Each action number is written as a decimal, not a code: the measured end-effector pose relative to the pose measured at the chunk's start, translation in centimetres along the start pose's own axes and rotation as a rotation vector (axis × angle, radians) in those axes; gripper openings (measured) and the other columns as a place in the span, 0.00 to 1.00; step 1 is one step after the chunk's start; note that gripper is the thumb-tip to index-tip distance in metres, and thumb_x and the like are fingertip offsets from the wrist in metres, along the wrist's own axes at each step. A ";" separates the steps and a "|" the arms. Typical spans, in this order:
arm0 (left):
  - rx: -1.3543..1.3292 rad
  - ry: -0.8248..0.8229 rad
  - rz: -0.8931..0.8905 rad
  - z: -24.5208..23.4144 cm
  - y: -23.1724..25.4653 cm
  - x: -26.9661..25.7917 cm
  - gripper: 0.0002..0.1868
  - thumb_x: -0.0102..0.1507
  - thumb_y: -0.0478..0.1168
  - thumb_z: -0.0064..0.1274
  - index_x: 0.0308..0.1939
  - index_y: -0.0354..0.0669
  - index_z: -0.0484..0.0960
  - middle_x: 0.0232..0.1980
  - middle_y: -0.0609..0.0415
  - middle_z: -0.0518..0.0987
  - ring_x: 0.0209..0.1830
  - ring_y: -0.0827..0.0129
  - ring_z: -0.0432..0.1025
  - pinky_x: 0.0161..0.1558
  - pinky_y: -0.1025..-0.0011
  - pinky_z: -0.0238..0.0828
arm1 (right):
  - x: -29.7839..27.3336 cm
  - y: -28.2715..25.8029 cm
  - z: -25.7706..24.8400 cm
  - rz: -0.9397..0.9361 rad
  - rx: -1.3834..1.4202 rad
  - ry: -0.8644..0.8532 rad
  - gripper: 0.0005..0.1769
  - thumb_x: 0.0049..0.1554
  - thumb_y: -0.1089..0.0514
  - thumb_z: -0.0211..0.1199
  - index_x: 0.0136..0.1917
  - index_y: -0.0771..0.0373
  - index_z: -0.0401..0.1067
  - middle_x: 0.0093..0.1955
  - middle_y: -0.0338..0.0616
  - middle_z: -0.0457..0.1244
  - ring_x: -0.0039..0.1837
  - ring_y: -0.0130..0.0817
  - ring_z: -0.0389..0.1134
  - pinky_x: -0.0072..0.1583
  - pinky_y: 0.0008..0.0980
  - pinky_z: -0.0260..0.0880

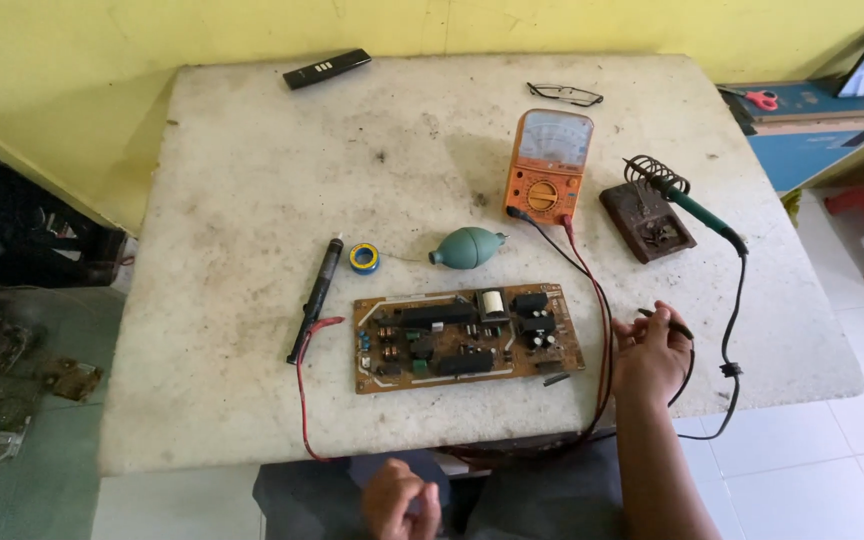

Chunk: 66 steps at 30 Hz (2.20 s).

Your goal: The person uses a multimeter to test various points on a green circuit board. They then use a green air blower to clean the board and flip it over to test the other side.

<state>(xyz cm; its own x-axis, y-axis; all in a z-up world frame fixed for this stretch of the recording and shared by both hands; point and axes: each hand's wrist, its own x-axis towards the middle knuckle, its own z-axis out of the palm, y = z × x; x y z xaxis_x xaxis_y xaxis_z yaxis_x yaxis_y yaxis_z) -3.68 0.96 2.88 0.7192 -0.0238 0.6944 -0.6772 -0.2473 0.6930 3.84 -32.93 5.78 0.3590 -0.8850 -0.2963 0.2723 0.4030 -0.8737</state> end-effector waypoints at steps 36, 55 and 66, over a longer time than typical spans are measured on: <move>-0.167 0.083 0.090 5.4 -2.9 7.6 0.16 0.66 0.27 0.58 0.58 0.34 0.79 0.55 0.42 0.83 0.54 0.61 0.82 0.55 0.71 0.85 | -4.0 1.2 -1.2 -0.740 -0.048 -0.441 0.11 0.50 0.80 0.49 0.40 0.71 0.68 0.46 0.55 0.61 0.47 0.48 0.67 0.50 0.44 0.84; -0.001 0.034 0.073 7.1 -3.1 10.4 0.06 0.68 0.34 0.55 0.47 0.35 0.79 0.47 0.46 0.84 0.46 0.62 0.80 0.47 0.70 0.79 | -6.7 1.5 -1.0 -1.122 -0.405 -1.044 0.08 0.51 0.71 0.65 0.41 0.65 0.68 0.43 0.50 0.67 0.44 0.37 0.71 0.46 0.29 0.74; 0.131 -0.146 0.070 7.1 -3.7 10.3 0.08 0.70 0.42 0.54 0.48 0.42 0.79 0.47 0.55 0.86 0.40 0.64 0.79 0.48 0.64 0.68 | -6.8 1.6 -0.9 -0.935 -0.531 -1.025 0.05 0.52 0.69 0.66 0.40 0.65 0.71 0.42 0.49 0.68 0.46 0.38 0.72 0.49 0.33 0.73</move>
<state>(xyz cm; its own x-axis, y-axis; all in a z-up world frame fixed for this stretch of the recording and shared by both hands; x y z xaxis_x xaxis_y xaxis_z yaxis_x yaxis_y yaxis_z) 7.31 -5.30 6.07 0.6920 -0.1831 0.6983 -0.7076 -0.3632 0.6061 1.02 -26.46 6.05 0.7605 -0.1327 0.6356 0.4848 -0.5352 -0.6918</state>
